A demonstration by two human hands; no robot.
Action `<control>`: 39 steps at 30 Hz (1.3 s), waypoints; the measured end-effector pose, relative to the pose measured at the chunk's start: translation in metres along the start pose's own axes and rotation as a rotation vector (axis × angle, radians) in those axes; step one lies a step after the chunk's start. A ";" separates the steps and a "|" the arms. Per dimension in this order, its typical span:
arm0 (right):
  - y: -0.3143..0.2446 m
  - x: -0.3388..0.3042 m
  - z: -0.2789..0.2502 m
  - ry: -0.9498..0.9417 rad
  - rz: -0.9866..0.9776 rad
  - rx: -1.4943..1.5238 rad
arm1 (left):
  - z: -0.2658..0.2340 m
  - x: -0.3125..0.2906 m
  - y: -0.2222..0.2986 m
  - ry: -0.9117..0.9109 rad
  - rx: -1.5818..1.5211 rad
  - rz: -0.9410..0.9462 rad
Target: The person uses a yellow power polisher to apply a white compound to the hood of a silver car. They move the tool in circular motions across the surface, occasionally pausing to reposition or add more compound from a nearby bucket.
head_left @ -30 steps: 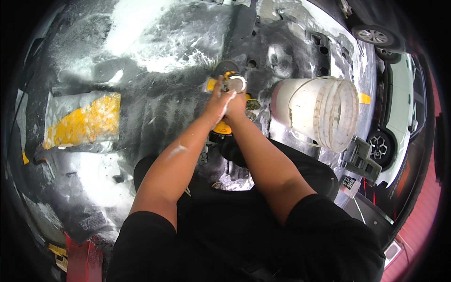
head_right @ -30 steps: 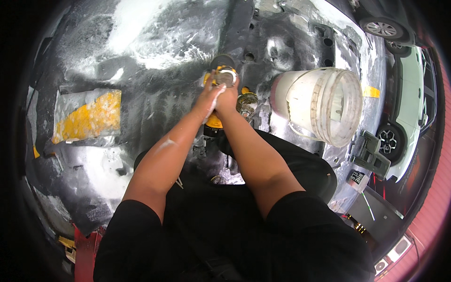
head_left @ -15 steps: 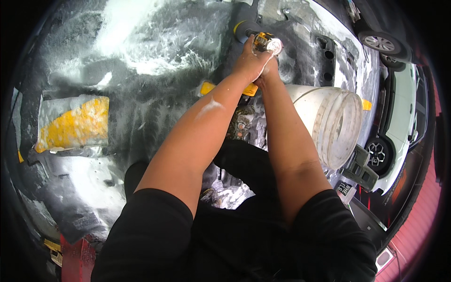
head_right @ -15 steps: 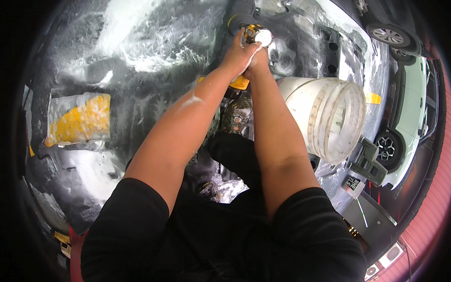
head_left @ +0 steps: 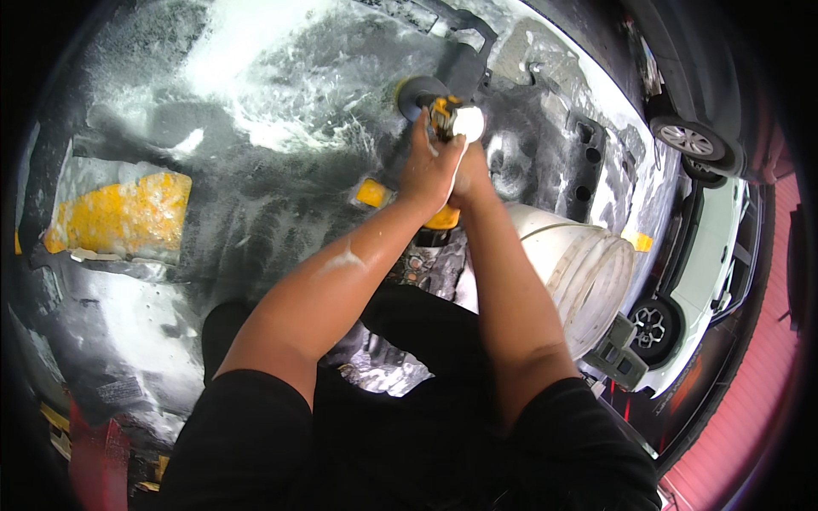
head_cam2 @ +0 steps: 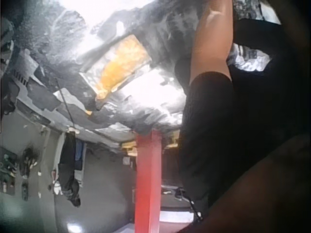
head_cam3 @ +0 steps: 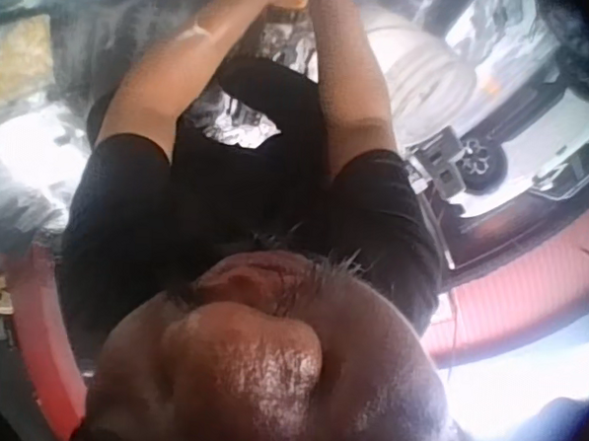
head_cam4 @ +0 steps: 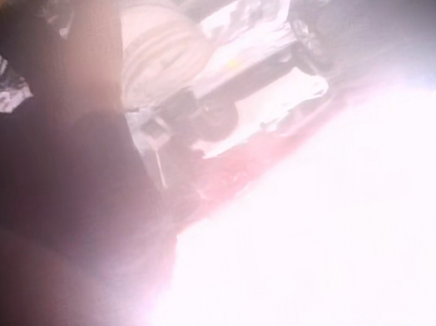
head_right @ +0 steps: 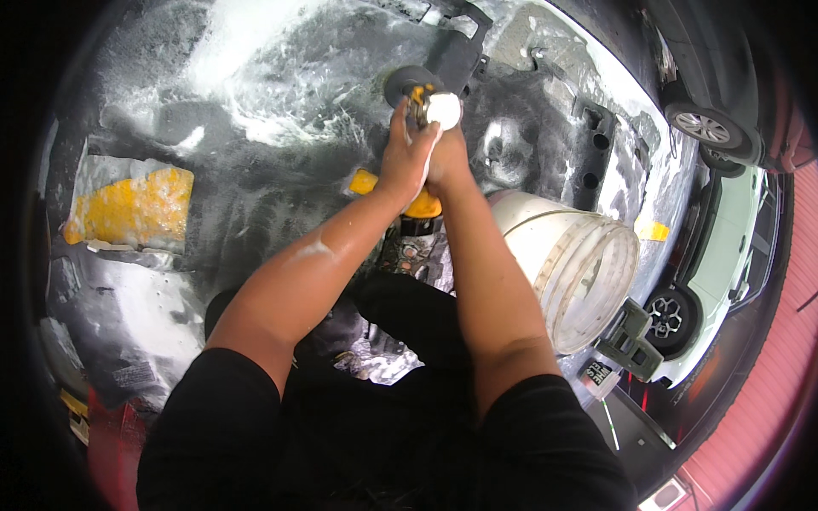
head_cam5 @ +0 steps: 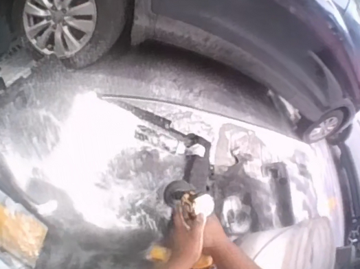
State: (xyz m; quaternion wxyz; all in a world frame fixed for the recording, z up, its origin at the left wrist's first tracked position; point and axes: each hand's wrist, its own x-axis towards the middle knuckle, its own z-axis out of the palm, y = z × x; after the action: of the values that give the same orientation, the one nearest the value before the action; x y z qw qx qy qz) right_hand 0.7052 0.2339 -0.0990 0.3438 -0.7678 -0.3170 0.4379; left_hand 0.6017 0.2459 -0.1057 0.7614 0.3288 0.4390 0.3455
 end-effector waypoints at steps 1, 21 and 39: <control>-0.013 0.004 0.002 -0.050 0.094 0.038 | 0.002 0.007 0.008 0.028 -0.016 -0.041; -0.068 0.057 0.035 -0.297 0.095 -0.014 | -0.017 0.047 0.053 0.284 0.001 -0.090; -0.106 0.110 0.044 -0.326 0.133 -0.186 | -0.022 0.105 0.081 0.324 -0.198 0.029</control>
State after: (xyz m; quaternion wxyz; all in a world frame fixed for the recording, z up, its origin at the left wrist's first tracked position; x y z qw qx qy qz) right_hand 0.6918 0.3908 -0.0804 0.1859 -0.7343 -0.3561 0.5472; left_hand 0.6017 0.3800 -0.0952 0.7045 0.1985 0.5149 0.4463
